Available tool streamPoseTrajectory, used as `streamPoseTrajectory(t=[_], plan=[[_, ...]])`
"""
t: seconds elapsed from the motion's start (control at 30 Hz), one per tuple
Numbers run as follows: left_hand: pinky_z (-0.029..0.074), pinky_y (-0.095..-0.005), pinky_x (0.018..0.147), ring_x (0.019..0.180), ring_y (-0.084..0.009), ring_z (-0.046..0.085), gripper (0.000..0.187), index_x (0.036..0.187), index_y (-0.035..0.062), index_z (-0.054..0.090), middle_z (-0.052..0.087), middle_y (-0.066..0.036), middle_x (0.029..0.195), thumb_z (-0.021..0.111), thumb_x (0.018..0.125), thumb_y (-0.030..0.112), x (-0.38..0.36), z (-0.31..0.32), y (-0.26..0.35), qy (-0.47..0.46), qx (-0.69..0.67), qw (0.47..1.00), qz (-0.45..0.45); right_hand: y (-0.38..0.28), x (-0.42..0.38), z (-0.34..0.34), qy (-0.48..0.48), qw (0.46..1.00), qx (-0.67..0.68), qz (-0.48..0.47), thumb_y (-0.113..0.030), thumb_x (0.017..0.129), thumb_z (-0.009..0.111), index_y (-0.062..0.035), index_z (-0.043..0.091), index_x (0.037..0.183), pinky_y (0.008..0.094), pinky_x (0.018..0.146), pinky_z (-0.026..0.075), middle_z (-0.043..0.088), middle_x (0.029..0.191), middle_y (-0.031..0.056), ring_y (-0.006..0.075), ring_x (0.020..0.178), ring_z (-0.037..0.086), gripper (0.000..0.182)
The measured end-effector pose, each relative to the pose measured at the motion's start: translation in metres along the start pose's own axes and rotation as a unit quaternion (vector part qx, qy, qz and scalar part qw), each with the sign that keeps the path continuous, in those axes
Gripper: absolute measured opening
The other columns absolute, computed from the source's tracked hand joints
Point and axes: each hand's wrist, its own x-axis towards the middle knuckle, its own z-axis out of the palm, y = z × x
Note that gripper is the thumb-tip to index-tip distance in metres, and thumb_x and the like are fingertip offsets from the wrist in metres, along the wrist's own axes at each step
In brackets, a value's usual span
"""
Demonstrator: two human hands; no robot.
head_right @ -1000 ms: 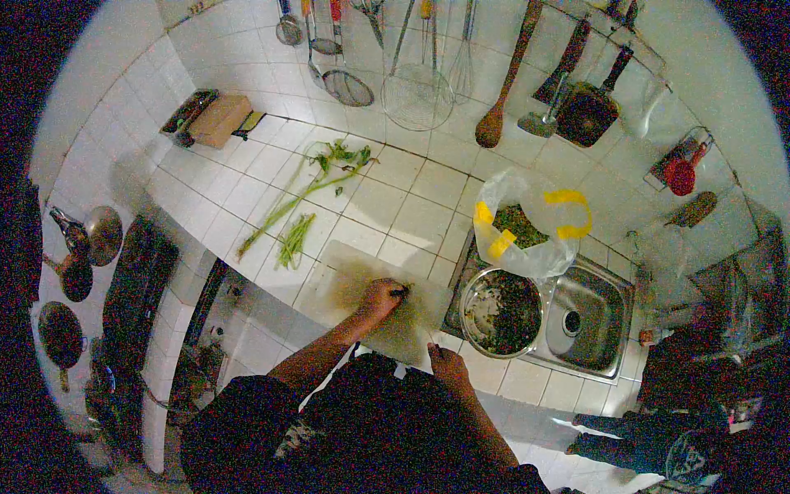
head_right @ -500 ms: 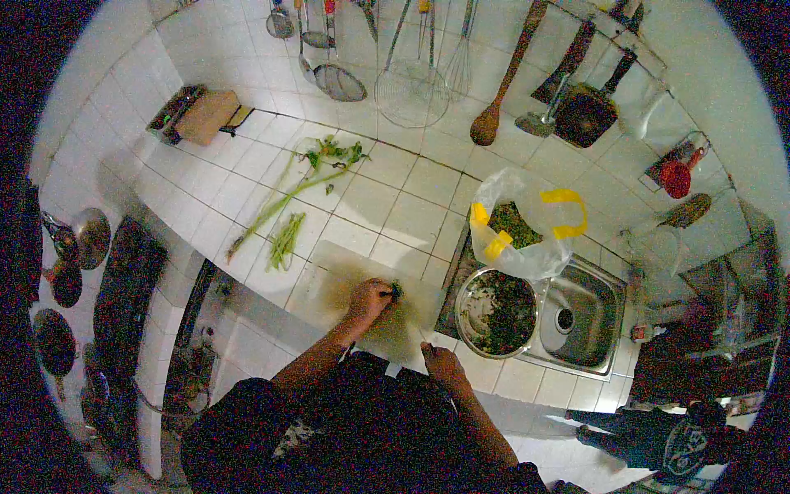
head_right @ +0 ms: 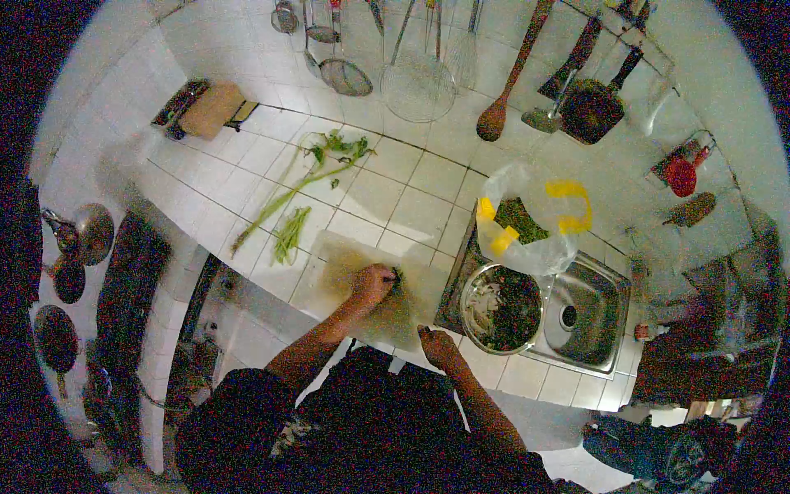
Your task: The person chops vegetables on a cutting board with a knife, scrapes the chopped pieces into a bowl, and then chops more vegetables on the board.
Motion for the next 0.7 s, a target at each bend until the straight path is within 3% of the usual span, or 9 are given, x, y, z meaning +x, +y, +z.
streamPoseTrajectory(t=[0.1, 0.3, 0.37, 0.5, 0.57, 0.7], plan=[[0.052, -0.0424, 0.075, 0.082, -0.0335, 0.065, 0.014, 0.08, 0.0042, 0.071, 0.067, -0.015, 0.085, 0.073, 0.066, 0.009, -0.002, 0.002, 0.003, 0.005, 0.023, 1.0, -0.013, 0.0, 0.012, 0.007, 0.056, 0.99, -0.031, -0.129, -0.057, 0.097, 0.033, 0.0093, 0.059, 0.083, 0.0488, 0.065, 0.048, 0.061, 0.071, 0.027, 0.0405, 0.063, 0.062, 0.073], [0.052, -0.0435, 0.072, 0.076, -0.0339, 0.065, 0.013, 0.078, 0.0049, 0.071, 0.067, -0.015, 0.081, 0.073, 0.067, 0.012, -0.001, 0.009, -0.012, 0.027, -0.029, 0.999, 0.001, -0.026, 0.021, -0.004, 0.09, 0.974, -0.053, -0.2, -0.057, 0.097, 0.032, 0.009, 0.061, 0.086, 0.0523, 0.072, 0.047, 0.061, 0.071, 0.0297, 0.0484, 0.073, 0.061, 0.073], [0.052, -0.0427, 0.071, 0.075, -0.0336, 0.065, 0.013, 0.078, 0.0048, 0.071, 0.067, -0.015, 0.08, 0.074, 0.068, 0.013, -0.002, 0.004, -0.005, 0.044, -0.023, 0.999, 0.01, -0.006, 0.007, -0.003, 0.023, 0.997, -0.037, -0.067, -0.057, 0.097, 0.031, 0.0093, 0.061, 0.086, 0.0534, 0.077, 0.045, 0.061, 0.077, 0.0322, 0.0488, 0.083, 0.061, 0.074], [0.052, -0.0411, 0.068, 0.072, -0.0325, 0.065, 0.013, 0.077, 0.0042, 0.072, 0.067, -0.016, 0.079, 0.076, 0.07, 0.014, -0.006, 0.004, 0.007, 0.053, -0.024, 0.998, -0.032, 0.02, -0.035, 0.0, 0.053, 0.992, -0.058, -0.095, -0.058, 0.097, 0.029, 0.0096, 0.062, 0.087, 0.0545, 0.081, 0.043, 0.061, 0.083, 0.0343, 0.0484, 0.09, 0.059, 0.075], [0.052, -0.0409, 0.068, 0.072, -0.0326, 0.065, 0.012, 0.078, 0.0048, 0.072, 0.066, -0.015, 0.079, 0.076, 0.07, 0.014, -0.008, 0.004, 0.01, 0.06, -0.038, 0.997, -0.037, 0.023, -0.047, -0.005, -0.015, 0.998, -0.056, -0.032, -0.058, 0.097, 0.029, 0.0098, 0.062, 0.086, 0.0551, 0.081, 0.043, 0.061, 0.083, 0.0342, 0.0485, 0.088, 0.059, 0.076], [0.052, -0.0413, 0.069, 0.074, -0.0326, 0.065, 0.012, 0.081, 0.0059, 0.072, 0.066, -0.016, 0.079, 0.075, 0.071, 0.012, -0.008, 0.016, 0.002, 0.105, -0.094, 0.99, -0.024, 0.028, -0.059, -0.013, 0.01, 0.999, -0.033, -0.035, -0.056, 0.097, 0.031, 0.0096, 0.061, 0.082, 0.0541, 0.08, 0.043, 0.061, 0.08, 0.0336, 0.0489, 0.084, 0.059, 0.074]])
